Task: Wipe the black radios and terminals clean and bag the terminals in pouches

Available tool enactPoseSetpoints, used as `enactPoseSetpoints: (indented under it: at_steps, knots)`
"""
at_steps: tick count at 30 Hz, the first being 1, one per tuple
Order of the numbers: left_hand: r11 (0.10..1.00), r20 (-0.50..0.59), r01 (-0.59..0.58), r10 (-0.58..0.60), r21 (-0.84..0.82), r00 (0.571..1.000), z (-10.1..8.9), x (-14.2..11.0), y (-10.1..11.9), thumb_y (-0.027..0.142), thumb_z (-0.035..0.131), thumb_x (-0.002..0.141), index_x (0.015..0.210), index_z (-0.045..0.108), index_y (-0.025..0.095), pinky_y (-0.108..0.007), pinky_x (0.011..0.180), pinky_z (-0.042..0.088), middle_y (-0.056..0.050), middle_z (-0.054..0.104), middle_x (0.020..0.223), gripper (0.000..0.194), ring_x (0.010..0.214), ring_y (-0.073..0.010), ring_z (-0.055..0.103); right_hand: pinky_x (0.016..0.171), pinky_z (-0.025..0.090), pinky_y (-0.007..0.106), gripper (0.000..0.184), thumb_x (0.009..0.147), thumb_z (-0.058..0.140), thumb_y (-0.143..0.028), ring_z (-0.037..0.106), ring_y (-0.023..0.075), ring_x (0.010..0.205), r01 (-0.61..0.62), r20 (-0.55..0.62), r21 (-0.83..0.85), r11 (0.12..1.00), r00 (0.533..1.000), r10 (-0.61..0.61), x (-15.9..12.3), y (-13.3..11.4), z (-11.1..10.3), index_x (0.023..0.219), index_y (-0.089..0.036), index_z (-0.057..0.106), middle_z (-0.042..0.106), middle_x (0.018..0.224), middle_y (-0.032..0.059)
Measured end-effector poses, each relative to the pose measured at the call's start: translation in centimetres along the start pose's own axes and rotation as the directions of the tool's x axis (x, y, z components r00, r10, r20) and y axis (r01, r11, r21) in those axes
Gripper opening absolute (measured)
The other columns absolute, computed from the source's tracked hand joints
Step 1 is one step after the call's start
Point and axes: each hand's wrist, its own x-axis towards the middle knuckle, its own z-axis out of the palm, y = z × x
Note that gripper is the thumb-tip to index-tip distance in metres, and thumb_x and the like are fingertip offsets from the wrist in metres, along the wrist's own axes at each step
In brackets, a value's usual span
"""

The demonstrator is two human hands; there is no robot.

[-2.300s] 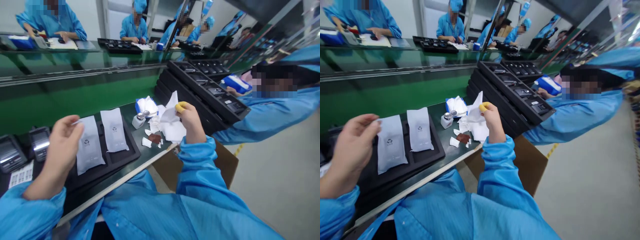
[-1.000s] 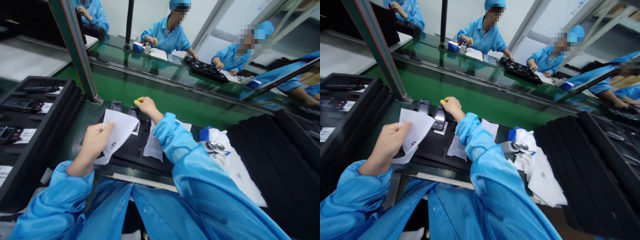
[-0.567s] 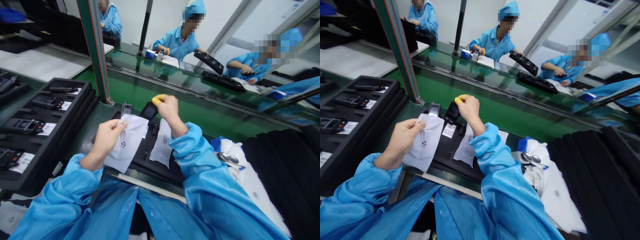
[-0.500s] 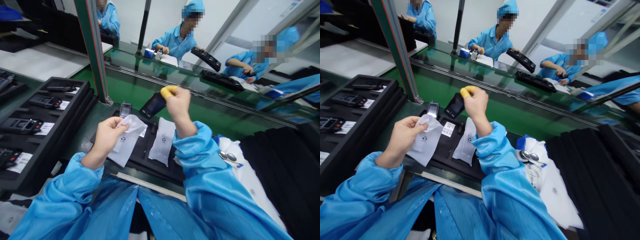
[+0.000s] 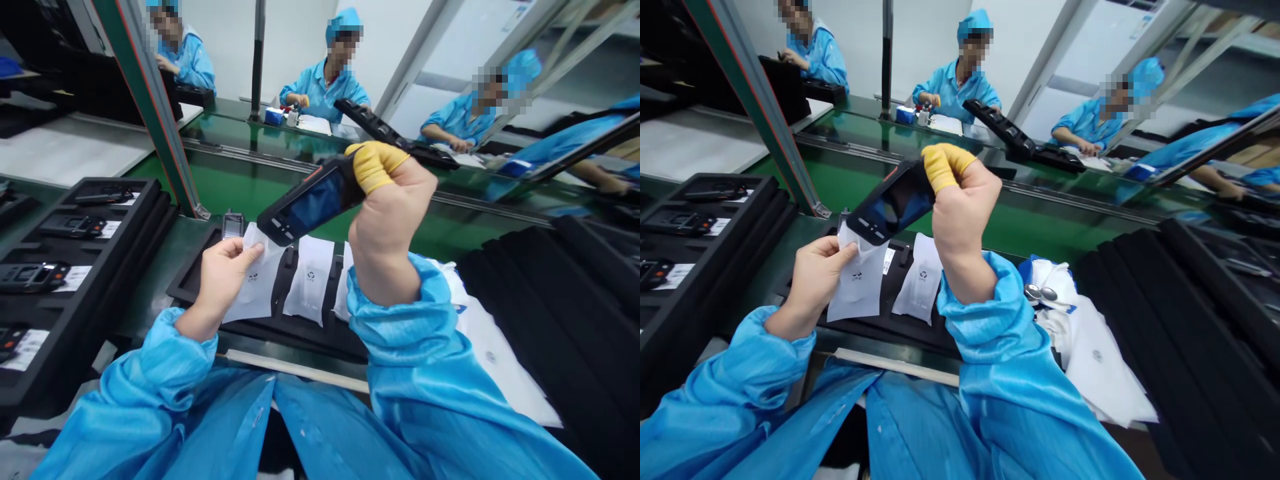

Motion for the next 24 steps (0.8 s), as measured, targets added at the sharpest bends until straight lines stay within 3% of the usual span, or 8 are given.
enactPoseSetpoints:
  at_steps: [6,10,13,16,19,22,24]
  knots:
    - [0.999,0.124,0.050,-0.050,-0.001,0.991,0.0,-0.2,0.0,0.057,0.085,0.054,0.068,0.073,0.016,-0.022,0.050,0.040,0.000,0.064,0.059,0.045,0.054,-0.0117,0.053,0.090,0.055,0.038,0.022,0.085,0.065,-0.045,0.069,0.0181,0.091,-0.047,0.205,-0.188,0.981,0.975,0.086,-1.1,0.1,-0.4,0.085,-0.024,0.071,0.069,0.085,-0.0008]
    - [0.995,0.306,0.096,-0.094,0.006,0.948,0.3,-0.2,0.7,0.063,0.083,0.054,0.083,0.077,0.016,-0.026,0.057,0.049,-0.003,0.069,0.066,0.056,0.064,-0.0178,0.062,0.083,0.056,0.036,0.023,0.082,0.066,-0.043,0.068,0.0168,0.085,-0.113,0.278,-0.253,0.961,0.943,0.184,-0.8,-0.8,0.2,0.079,-0.021,0.071,0.069,0.081,-0.0005]
    - [0.999,0.384,0.049,-0.049,0.009,0.922,0.8,-0.1,1.3,0.065,0.081,0.057,0.085,0.076,0.015,-0.028,0.062,0.052,-0.006,0.071,0.071,0.057,0.071,-0.0212,0.066,0.075,0.055,0.033,0.019,0.076,0.070,-0.036,0.066,0.0155,0.076,-0.202,0.323,-0.271,0.941,0.902,0.287,-0.8,-1.3,0.6,0.074,-0.018,0.071,0.070,0.076,-0.0003]
    - [1.000,0.380,-0.022,0.021,-0.003,0.925,1.6,0.0,1.6,0.066,0.076,0.065,0.088,0.075,0.015,-0.029,0.066,0.052,-0.006,0.072,0.075,0.056,0.078,-0.0223,0.067,0.072,0.054,0.031,0.014,0.072,0.070,-0.031,0.065,0.0158,0.073,-0.260,0.348,-0.307,0.916,0.864,0.362,-1.3,-1.3,0.7,0.071,-0.017,0.072,0.071,0.072,0.0001]
    - [0.994,0.329,-0.105,0.104,-0.014,0.939,2.7,0.0,1.4,0.067,0.070,0.072,0.085,0.075,0.015,-0.026,0.060,0.049,-0.004,0.069,0.071,0.053,0.071,-0.0184,0.063,0.072,0.053,0.031,0.013,0.071,0.071,-0.031,0.066,0.0162,0.074,-0.290,0.351,-0.347,0.892,0.842,0.411,-1.9,-1.3,0.5,0.069,-0.017,0.072,0.072,0.072,0.0004]
    - [0.975,0.237,-0.223,0.213,0.016,0.948,3.7,-0.2,1.2,0.068,0.063,0.078,0.073,0.072,0.016,-0.023,0.051,0.042,-0.001,0.060,0.060,0.052,0.058,-0.0130,0.052,0.072,0.054,0.030,0.014,0.071,0.072,-0.031,0.066,0.0157,0.074,-0.303,0.399,-0.368,0.879,0.802,0.444,-2.4,-1.7,0.0,0.071,-0.018,0.072,0.073,0.074,0.0007]
    - [0.948,0.163,-0.310,0.296,0.069,0.941,4.0,-0.6,1.3,0.066,0.059,0.082,0.067,0.068,0.017,-0.023,0.049,0.037,0.001,0.053,0.056,0.053,0.054,-0.0107,0.046,0.077,0.055,0.031,0.018,0.072,0.073,-0.034,0.067,0.0158,0.079,-0.302,0.415,-0.318,0.899,0.808,0.418,-2.6,-2.1,-0.8,0.080,-0.018,0.074,0.075,0.083,0.0012]
